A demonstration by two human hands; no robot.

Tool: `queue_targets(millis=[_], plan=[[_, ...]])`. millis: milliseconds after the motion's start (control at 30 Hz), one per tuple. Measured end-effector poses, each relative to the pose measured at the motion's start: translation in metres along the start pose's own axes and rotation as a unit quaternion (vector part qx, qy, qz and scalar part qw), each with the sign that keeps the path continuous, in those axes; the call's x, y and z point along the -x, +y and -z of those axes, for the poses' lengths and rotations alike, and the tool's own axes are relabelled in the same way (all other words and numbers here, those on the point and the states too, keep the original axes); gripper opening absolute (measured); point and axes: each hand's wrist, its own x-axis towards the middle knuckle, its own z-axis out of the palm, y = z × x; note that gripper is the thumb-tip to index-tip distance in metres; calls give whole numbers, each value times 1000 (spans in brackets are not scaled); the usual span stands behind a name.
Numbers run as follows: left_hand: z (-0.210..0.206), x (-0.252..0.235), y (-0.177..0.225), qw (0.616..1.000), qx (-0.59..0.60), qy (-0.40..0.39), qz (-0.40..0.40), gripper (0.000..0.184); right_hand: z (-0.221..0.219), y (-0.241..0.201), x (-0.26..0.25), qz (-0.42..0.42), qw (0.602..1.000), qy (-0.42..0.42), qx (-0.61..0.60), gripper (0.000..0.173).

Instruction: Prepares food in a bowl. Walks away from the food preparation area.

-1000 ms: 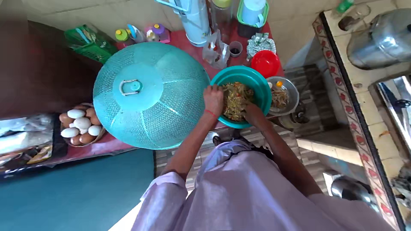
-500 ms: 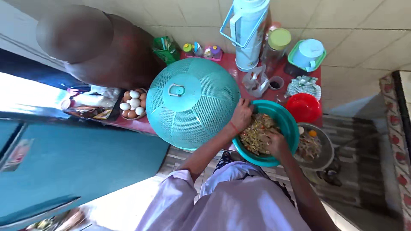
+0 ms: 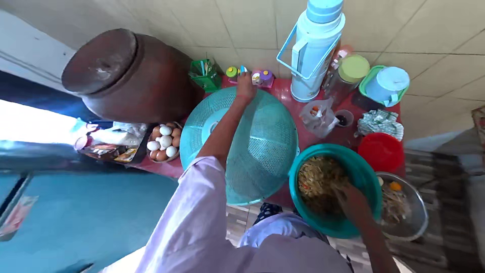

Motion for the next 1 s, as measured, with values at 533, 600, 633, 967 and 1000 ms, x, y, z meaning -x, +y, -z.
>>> queue_targets(millis=[533,600,633,967,1000], plan=[[-61,-139,-49,980,-122,-159,-4,63,-50,-31,41,-71,970,227,-43,16],[-60,-138,-49,977,-140,-158,-24,58,-52,-35,42,-64,970,235,-24,17],[-58,-137,-48,975,-150,-158,-39,57,-52,-37,42,-70,970,232,-25,18],[-10,-129,-45,981,-122,-115,-94,55,-52,-46,38,-49,967,249,-12,20],[2,-125,-41,982,-118,-105,-105,54,-51,-45,37,-41,967,252,-13,19]])
